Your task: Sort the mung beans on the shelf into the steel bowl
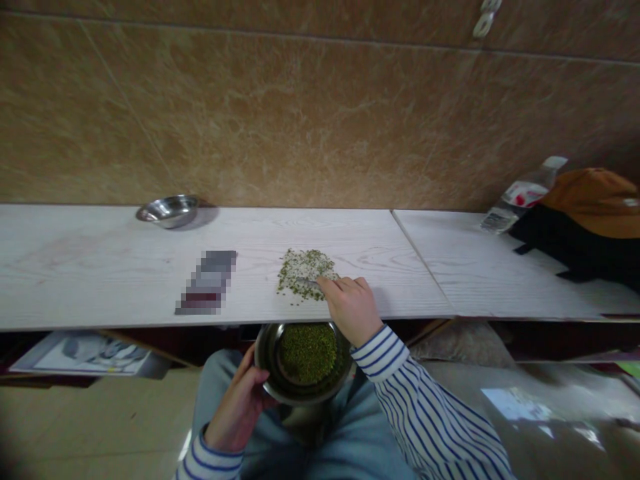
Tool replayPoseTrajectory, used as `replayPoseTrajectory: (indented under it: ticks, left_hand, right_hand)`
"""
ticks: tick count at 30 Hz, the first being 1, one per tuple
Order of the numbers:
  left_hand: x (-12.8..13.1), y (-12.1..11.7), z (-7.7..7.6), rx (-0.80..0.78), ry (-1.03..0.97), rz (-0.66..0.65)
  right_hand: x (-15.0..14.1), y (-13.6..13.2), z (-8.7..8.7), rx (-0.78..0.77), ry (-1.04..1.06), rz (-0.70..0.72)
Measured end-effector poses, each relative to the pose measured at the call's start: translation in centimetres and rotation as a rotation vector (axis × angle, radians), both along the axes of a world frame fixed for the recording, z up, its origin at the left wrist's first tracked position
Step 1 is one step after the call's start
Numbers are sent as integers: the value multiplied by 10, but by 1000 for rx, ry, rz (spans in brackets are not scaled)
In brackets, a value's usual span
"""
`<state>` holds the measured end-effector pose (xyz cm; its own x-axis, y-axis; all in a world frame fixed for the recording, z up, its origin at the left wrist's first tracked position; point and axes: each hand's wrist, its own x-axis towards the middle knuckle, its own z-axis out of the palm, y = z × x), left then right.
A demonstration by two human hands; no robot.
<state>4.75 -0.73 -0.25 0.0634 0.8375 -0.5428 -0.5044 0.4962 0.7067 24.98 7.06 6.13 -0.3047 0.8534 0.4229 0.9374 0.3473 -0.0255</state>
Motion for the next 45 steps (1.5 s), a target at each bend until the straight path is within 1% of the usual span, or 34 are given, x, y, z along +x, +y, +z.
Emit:
replayPoseTrajectory:
  ticks: [5,13,17,21,28,36,42,45]
  left_hand:
    - [-3,-1,-2,15,-7,-8]
    - [-4,-2,0,0,-18,5]
    - [-5,-1,-1,0,-23,1]
    - [-4,0,-3,15,-38,4]
    - [-1,3,-3,-4,-38,6]
    - [-1,0,-1,22,-36,-22]
    - [-2,0,-4,20,-12,-21]
    - [-1,1,-5,12,-5,-22]
  right_hand:
    - [2,-5,0,24,14,3]
    - [-8,-11,-3,9,-12,53]
    - [-6,-15,-3,6,1,92]
    - [-2,-18,-3,17,12,92]
    - [-1,-25,-3,11,41,123]
    - [6,-26,-3,2,60,113]
    - [15,-31,-7,-35,90,100]
    - [19,-32,-7,-22,100,88]
